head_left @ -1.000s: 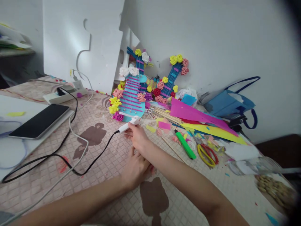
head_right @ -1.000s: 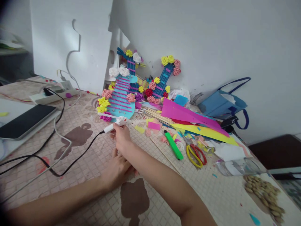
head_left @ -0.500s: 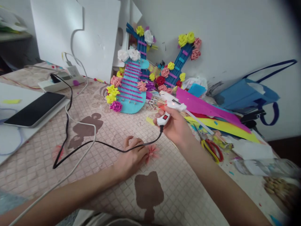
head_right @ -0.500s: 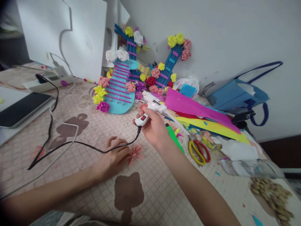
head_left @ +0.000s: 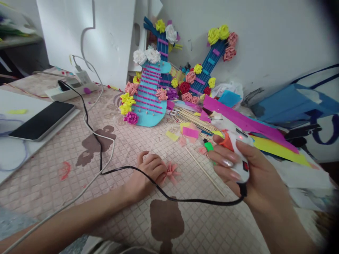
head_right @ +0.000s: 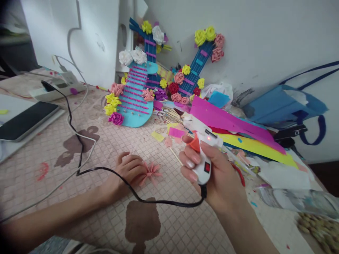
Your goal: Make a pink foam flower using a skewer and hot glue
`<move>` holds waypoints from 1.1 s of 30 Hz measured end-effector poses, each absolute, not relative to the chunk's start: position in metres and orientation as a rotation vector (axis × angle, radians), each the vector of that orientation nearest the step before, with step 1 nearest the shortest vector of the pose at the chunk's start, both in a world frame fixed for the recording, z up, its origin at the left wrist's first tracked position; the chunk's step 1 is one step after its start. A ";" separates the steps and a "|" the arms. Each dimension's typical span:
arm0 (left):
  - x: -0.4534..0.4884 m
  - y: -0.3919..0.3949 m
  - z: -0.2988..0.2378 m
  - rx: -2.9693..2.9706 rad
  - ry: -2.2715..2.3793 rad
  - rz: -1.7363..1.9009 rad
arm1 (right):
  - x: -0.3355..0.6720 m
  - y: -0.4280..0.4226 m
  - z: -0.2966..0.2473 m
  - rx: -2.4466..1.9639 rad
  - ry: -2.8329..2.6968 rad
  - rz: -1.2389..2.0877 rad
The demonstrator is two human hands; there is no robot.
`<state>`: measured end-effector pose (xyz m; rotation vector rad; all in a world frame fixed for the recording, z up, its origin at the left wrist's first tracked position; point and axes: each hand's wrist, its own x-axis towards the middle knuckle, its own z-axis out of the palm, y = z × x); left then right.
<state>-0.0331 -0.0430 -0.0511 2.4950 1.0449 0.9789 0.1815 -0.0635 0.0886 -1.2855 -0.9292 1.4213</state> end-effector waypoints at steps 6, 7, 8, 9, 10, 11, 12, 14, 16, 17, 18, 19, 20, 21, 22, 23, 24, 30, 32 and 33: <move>-0.041 -0.039 -0.045 2.508 1.073 0.924 | 0.196 -0.086 0.076 -1.440 -0.893 1.650; -0.042 -0.038 -0.044 2.516 1.071 0.922 | 0.199 -0.091 0.074 -1.432 -0.870 1.726; -0.043 -0.037 -0.044 2.525 1.069 0.925 | 0.201 -0.095 0.072 -1.430 -0.853 1.793; -0.044 -0.036 -0.044 2.535 1.065 0.926 | 0.204 -0.098 0.069 -1.442 -0.845 1.843; -0.045 -0.036 -0.045 2.547 1.056 0.929 | 0.206 -0.102 0.067 -1.472 -0.850 1.869; -0.046 -0.035 -0.046 2.559 1.047 0.935 | 0.207 -0.104 0.063 -1.521 -0.868 1.869; -0.046 -0.035 -0.048 2.572 1.038 0.949 | 0.208 -0.107 0.060 -1.591 -0.904 1.844; -0.047 -0.034 -0.052 2.600 1.012 0.966 | 0.209 -0.109 0.051 -1.763 -1.028 1.762; -0.047 -0.034 -0.055 2.626 0.976 0.957 | 0.208 -0.109 0.044 -1.911 -1.192 1.683; -0.046 -0.034 -0.056 2.637 0.961 0.951 | 0.207 -0.108 0.041 -1.959 -1.273 1.653; -0.046 -0.034 -0.057 2.646 0.949 0.948 | 0.206 -0.106 0.039 -1.984 -1.346 1.631; -0.046 -0.033 -0.057 2.652 0.942 0.952 | 0.204 -0.105 0.037 -1.992 -1.408 1.607; -0.046 -0.033 -0.057 2.656 0.939 0.957 | 0.203 -0.103 0.037 -1.995 -1.464 1.571; -0.045 -0.033 -0.057 2.660 0.939 0.958 | 0.201 -0.100 0.036 -1.992 -1.521 1.523; -0.045 -0.033 -0.057 2.665 0.939 0.951 | 0.200 -0.099 0.036 -1.981 -1.584 1.470; -0.045 -0.032 -0.057 2.670 0.938 0.952 | 0.199 -0.097 0.036 -1.966 -1.649 1.415; -0.045 -0.032 -0.058 2.673 0.938 0.956 | 0.198 -0.096 0.035 -1.950 -1.707 1.363; -0.047 -0.031 -0.067 2.695 0.863 0.990 | 0.195 -0.095 0.032 -1.935 -1.849 1.253; -0.046 -0.031 -0.067 2.703 0.853 0.988 | 0.194 -0.097 0.032 -1.908 -1.880 1.208; -0.046 -0.031 -0.066 2.705 0.852 0.984 | 0.194 -0.098 0.032 -1.895 -1.894 1.192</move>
